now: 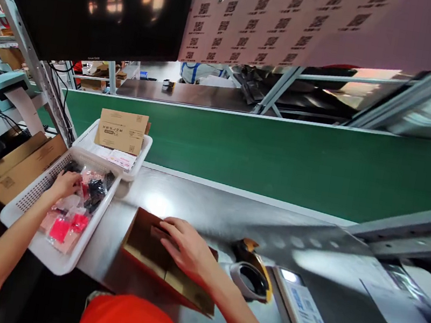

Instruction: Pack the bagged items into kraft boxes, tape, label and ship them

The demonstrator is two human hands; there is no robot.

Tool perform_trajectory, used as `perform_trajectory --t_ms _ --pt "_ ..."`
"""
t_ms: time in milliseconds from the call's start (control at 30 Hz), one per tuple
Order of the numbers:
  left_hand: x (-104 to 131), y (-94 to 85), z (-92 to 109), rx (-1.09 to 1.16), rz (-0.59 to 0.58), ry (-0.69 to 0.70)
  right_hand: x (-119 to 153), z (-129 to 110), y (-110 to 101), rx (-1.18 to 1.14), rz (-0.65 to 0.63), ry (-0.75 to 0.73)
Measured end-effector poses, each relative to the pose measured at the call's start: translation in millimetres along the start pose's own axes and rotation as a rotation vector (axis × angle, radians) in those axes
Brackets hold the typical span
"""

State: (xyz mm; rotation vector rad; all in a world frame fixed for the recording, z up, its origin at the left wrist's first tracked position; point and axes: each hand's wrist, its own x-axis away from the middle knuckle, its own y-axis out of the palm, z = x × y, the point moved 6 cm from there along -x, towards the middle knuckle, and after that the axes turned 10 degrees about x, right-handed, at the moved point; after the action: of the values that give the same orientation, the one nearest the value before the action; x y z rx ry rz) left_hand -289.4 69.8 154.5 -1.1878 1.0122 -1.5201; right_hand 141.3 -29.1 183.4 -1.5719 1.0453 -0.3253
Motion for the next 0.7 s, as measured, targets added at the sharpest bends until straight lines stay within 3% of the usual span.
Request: perform_trajectory --t_ms 133,200,267,367,467,567,633,700 --pt "17 -48.4 -24 0.094 0.151 0.048 4 -12 -9 -0.063 0.029 0.012" --pt "33 -76.0 -23 0.196 0.284 0.115 1 -22 -18 -0.094 0.048 0.009" --pt "53 -100.8 -2 0.28 0.43 0.26 -8 -32 -29 -0.132 0.064 -0.002" --pt "92 -125.2 63 0.313 0.643 0.558 -24 -46 -48 -0.193 0.094 -0.014" --pt "122 -122.0 144 0.353 0.654 0.854 -33 -58 -59 -0.253 0.098 -0.027" --pt "134 -98.4 211 0.417 0.572 1.062 -28 -66 -57 -0.165 0.101 -0.012" --pt "134 -77.6 239 0.489 0.492 1.146 -16 -65 -57 0.005 0.201 0.044" --pt "131 -59.1 253 0.557 0.417 1.195 1 -61 -59 0.188 0.304 0.107"
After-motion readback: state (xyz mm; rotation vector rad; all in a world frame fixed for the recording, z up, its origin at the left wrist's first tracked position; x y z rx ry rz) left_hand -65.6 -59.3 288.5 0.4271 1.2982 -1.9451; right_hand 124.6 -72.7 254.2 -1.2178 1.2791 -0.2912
